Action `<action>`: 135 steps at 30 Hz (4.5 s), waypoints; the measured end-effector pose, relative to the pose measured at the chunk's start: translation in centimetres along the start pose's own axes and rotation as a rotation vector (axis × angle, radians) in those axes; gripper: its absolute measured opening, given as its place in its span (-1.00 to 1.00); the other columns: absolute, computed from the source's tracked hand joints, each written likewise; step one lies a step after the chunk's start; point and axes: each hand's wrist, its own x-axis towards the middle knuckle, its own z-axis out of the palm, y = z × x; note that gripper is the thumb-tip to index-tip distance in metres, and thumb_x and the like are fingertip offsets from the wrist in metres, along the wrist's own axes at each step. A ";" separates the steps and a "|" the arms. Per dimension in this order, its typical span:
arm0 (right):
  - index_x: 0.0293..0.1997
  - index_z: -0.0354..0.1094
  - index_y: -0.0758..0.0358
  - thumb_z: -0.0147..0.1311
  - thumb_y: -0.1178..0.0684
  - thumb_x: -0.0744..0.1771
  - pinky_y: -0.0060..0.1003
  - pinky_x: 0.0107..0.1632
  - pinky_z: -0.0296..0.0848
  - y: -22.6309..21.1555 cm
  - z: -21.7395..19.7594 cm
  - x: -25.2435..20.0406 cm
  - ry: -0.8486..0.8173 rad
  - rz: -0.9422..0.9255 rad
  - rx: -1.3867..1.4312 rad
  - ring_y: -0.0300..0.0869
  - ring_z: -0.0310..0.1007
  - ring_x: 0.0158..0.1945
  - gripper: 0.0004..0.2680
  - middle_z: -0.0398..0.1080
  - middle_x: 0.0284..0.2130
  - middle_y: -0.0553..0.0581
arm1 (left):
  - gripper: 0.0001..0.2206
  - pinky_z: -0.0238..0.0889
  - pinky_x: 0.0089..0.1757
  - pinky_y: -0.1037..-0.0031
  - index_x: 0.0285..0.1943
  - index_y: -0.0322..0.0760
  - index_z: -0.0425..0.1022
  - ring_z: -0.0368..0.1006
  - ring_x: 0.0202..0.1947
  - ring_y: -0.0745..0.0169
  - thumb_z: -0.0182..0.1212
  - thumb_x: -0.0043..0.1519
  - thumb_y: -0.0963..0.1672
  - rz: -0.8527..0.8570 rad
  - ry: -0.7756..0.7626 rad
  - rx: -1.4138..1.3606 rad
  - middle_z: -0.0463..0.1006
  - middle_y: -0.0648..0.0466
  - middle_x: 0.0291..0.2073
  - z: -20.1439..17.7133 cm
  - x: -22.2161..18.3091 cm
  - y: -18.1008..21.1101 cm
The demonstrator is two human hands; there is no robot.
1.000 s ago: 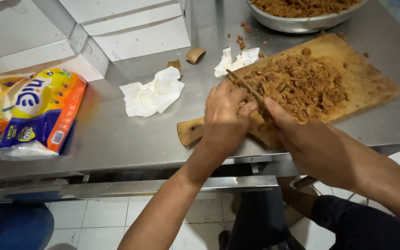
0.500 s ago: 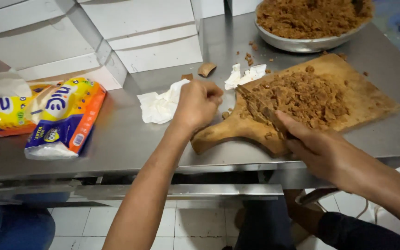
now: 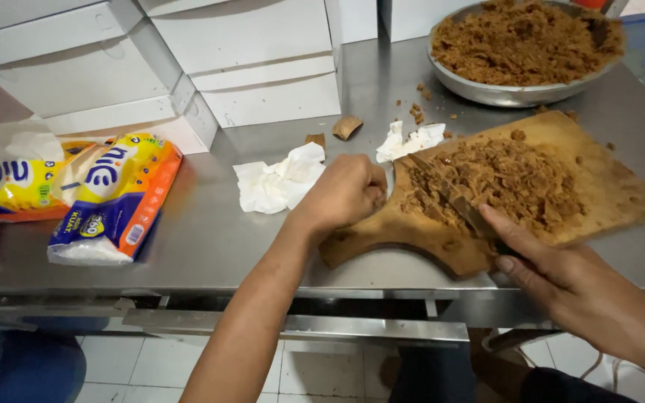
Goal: Crumbling a block of palm sugar using a knife and hands on a wooden cutting board
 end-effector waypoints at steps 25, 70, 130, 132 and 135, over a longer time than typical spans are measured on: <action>0.65 0.01 -0.36 -0.12 0.04 0.37 -0.07 -0.66 0.03 -0.3 -3.1 -2.1 0.258 0.137 0.208 0.13 0.13 -0.84 -0.44 0.12 -0.90 0.38 | -0.78 0.20 -0.37 0.46 -0.52 -0.22 0.51 0.43 -0.50 0.36 0.26 0.23 -0.15 0.175 0.053 -0.334 0.53 0.15 -0.57 -0.1 3.3 6.3; 0.54 -0.03 -0.31 -0.06 -0.06 0.34 -0.30 0.30 0.19 7.6 -6.6 -1.7 0.271 0.259 -0.095 -0.34 0.13 0.45 -0.48 0.11 0.45 -0.35 | -0.72 0.32 -0.15 0.03 0.06 -0.22 0.45 0.39 -0.10 -0.19 0.26 0.16 -0.14 0.122 0.201 0.218 0.45 -0.10 -0.06 4.7 1.6 12.6; 0.65 -0.54 -0.30 -0.33 -0.01 0.36 0.04 0.01 0.43 -1.9 -4.9 -0.6 -0.156 0.162 -0.252 0.35 0.51 -0.03 -0.39 0.41 -0.04 0.50 | -0.92 0.18 -0.32 -0.04 -0.44 -0.39 0.40 0.34 -0.38 -0.30 0.15 0.08 -0.21 0.307 0.334 0.168 0.38 -0.11 -0.42 7.8 4.7 11.0; 0.65 -0.49 -0.29 -0.32 -0.06 0.37 -0.03 0.07 0.40 -1.3 -4.8 0.0 -0.122 0.135 -0.203 0.29 0.47 0.07 -0.41 0.35 0.08 0.48 | -0.91 0.19 -0.28 0.02 -0.46 -0.38 0.44 0.32 -0.37 -0.24 0.14 0.11 -0.23 0.318 0.348 0.172 0.39 -0.08 -0.42 8.0 4.7 10.8; 0.57 -0.19 -0.23 -0.24 -0.05 0.38 0.10 0.21 0.33 -1.2 -5.5 -0.4 -0.061 0.099 -0.072 0.35 0.36 0.21 -0.50 0.35 0.15 0.52 | -0.95 0.29 -0.13 0.15 -0.31 -0.26 0.55 0.41 -0.22 -0.16 0.18 0.15 -0.20 0.299 0.335 0.154 0.49 -0.03 -0.30 7.5 5.0 10.0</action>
